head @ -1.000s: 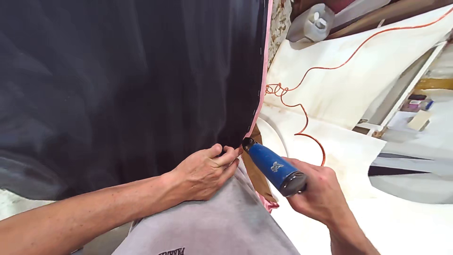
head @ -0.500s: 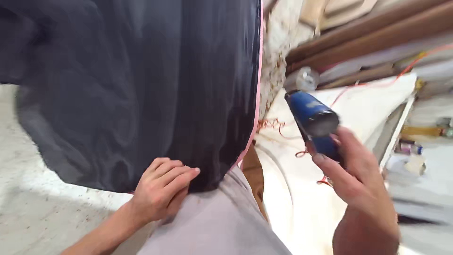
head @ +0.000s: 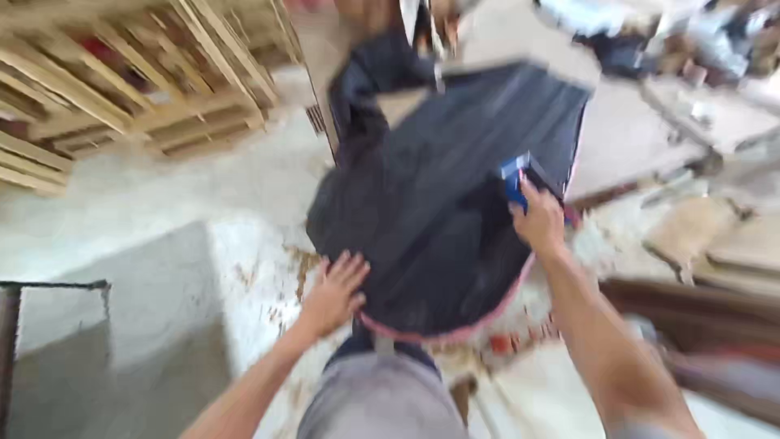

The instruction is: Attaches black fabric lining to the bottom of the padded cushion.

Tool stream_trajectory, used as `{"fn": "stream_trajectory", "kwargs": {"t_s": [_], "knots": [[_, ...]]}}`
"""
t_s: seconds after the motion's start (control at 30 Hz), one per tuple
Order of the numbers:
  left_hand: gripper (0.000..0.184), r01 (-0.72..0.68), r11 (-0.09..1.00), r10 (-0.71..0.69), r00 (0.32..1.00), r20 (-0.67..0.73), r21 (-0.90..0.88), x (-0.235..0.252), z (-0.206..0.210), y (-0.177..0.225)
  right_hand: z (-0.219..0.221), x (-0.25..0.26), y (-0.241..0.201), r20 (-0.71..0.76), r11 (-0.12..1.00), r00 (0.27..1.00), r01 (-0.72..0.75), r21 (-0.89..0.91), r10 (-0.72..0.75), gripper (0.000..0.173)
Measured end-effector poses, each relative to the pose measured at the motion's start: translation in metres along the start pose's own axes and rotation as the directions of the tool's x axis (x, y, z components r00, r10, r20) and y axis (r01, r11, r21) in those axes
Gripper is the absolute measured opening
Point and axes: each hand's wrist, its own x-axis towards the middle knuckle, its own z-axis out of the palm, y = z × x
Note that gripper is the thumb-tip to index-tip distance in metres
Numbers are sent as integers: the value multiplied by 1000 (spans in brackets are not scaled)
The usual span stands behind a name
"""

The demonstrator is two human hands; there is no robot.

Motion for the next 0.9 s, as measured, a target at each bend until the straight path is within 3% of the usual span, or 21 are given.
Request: {"fn": "stream_trajectory", "kwargs": {"t_s": [0.1, 0.17, 0.27, 0.37, 0.43, 0.5, 0.57, 0.67, 0.77, 0.83, 0.9], "knots": [[66, 18, 1000, -15, 990, 141, -17, -1, 3, -22, 19, 0, -1, 83, 999, 996, -36, -25, 38, 62], [66, -7, 1000, 9, 992, 127, -11, 7, 4, -35, 17, 8, -4, 71, 994, 997, -30, -104, 38, 67], [64, -1, 1000, 3, 995, 97, -21, 6, 0, -36, -6, -21, -31, 6, 991, 1000, -22, -133, 23, 67], [45, -22, 989, 13, 998, -59, -145, 9, -16, -12, -23, -98, -82, -69, 988, 986, 151, 22, -150, 42], [34, -140, 957, 108, 985, -138, -252, 10, -26, 18, -16, -164, -114, -75, 948, 961, 276, 158, -268, 30], [32, -274, 904, 245, 961, -127, -327, 13, -27, 46, 2, -214, -129, -89, 913, 942, 335, 231, -323, 24], [36, -346, 881, 346, 936, -61, -323, 15, -21, 60, 16, -242, -133, -13, 896, 936, 342, 282, -353, 25], [40, -370, 890, 387, 922, 13, -268, 17, -10, 62, 25, -248, -132, 180, 894, 891, 368, 254, -418, 33], [32, -380, 900, 391, 920, 11, -213, 19, -7, 63, 27, -230, -133, 295, 885, 838, 403, 231, -459, 32], [22, -413, 900, 407, 911, -74, -142, 17, -1, 64, 33, -220, -133, 277, 874, 830, 445, 194, -484, 22], [17, -443, 895, 420, 879, -225, -59, 11, 8, 65, 46, -223, -133, 88, 856, 853, 504, 118, -514, 16]]}}
